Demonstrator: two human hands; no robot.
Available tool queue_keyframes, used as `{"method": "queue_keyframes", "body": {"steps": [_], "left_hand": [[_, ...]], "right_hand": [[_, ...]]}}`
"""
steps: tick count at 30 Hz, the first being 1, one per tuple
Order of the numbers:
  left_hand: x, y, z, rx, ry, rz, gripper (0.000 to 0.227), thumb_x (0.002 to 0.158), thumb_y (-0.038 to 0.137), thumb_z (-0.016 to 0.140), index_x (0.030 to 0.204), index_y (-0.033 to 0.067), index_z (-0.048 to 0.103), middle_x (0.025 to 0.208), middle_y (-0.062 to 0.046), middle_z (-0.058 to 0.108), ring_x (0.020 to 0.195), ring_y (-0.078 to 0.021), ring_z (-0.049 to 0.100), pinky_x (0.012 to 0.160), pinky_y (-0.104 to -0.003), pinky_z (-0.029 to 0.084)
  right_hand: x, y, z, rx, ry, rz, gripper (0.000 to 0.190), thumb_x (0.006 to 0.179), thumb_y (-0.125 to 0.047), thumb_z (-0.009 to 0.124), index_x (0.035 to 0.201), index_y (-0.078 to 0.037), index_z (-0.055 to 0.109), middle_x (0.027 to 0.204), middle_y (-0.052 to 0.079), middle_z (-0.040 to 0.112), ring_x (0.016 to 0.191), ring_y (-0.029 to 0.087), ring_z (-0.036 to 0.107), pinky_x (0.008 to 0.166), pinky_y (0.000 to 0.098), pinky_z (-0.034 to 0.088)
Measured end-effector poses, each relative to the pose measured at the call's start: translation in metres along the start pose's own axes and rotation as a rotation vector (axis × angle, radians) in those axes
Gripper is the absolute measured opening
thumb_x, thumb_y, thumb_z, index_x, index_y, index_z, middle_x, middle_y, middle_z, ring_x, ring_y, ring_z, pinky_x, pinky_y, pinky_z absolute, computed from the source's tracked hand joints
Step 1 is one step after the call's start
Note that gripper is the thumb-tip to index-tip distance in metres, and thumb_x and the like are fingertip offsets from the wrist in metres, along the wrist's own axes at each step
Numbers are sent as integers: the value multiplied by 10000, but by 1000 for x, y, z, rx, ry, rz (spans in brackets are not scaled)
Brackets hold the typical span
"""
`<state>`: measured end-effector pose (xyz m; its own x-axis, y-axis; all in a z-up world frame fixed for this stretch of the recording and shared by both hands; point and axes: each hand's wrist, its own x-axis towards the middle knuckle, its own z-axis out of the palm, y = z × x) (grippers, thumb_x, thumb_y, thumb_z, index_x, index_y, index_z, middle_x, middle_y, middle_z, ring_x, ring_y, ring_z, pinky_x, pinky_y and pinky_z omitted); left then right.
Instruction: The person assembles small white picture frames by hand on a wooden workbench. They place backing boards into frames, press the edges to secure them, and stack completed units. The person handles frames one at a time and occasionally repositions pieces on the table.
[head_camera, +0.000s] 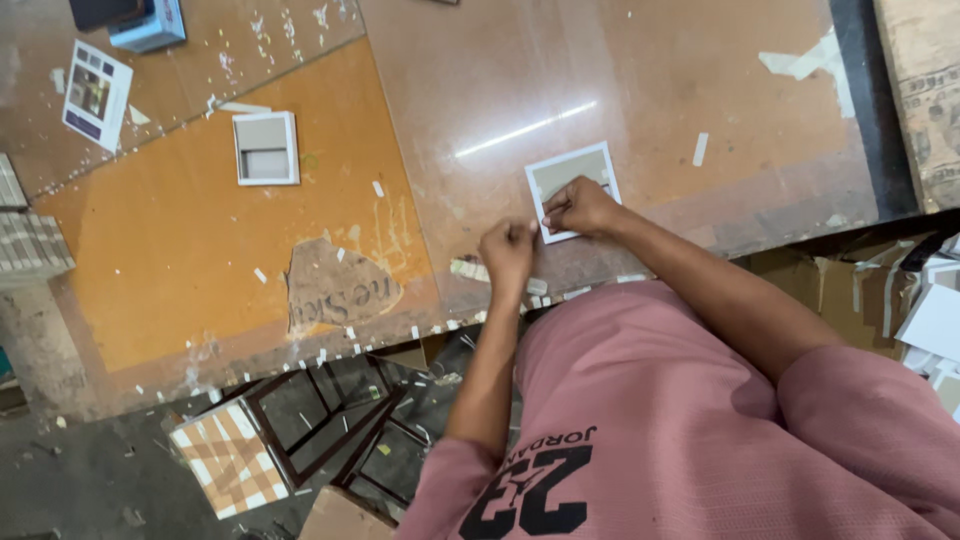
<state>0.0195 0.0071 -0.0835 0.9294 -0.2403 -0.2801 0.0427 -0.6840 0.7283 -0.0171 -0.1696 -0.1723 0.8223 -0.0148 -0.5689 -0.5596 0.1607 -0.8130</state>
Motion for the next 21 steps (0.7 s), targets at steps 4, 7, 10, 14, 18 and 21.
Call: {"method": "queue_keyframes", "body": {"steps": [4, 7, 10, 14, 18, 21], "left_hand": [[29, 12, 12, -97, 44, 50, 125, 820, 121, 800, 811, 1, 766, 662, -126, 726, 568, -179, 670, 580, -327, 524], [51, 29, 19, -105, 73, 38, 139, 798, 121, 808, 778, -6, 758, 639, -122, 723, 548, -182, 670, 579, -331, 529], [53, 35, 20, -93, 106, 32, 154, 784, 121, 814, 757, -16, 748, 635, -126, 718, 545, -190, 673, 582, -337, 533], [60, 40, 25, -95, 148, 63, 159, 796, 126, 799, 742, -10, 739, 638, -126, 716, 546, -189, 681, 582, -337, 529], [69, 46, 33, -102, 187, 18, 218, 804, 148, 806, 704, -13, 698, 595, -125, 686, 511, -208, 642, 556, -356, 509], [67, 43, 31, -132, 174, 0, 229, 810, 157, 804, 704, -8, 685, 592, -122, 684, 511, -214, 631, 546, -364, 504]], "right_hand": [[-11, -9, 4, 78, -41, -20, 214, 811, 47, 789, 1018, 87, 756, 869, 140, 780, 752, 156, 733, 691, 285, 616], [-13, -25, -1, 14, -27, -24, 216, 764, 84, 802, 977, 95, 773, 862, 129, 782, 765, 139, 723, 688, 277, 598], [-19, -31, 3, -9, -10, 17, 227, 754, 83, 802, 978, 86, 765, 856, 122, 780, 762, 132, 728, 683, 275, 593], [-18, -32, 3, -72, 9, 22, 189, 778, 63, 810, 962, 89, 773, 848, 134, 775, 749, 134, 703, 667, 283, 567], [-17, -29, -1, 23, 1, -34, 206, 759, 81, 793, 960, 87, 751, 851, 121, 777, 766, 132, 744, 711, 265, 623], [-12, -23, 2, -77, 12, -33, 169, 773, 83, 803, 937, 112, 772, 849, 152, 779, 764, 151, 728, 710, 279, 606]]}}
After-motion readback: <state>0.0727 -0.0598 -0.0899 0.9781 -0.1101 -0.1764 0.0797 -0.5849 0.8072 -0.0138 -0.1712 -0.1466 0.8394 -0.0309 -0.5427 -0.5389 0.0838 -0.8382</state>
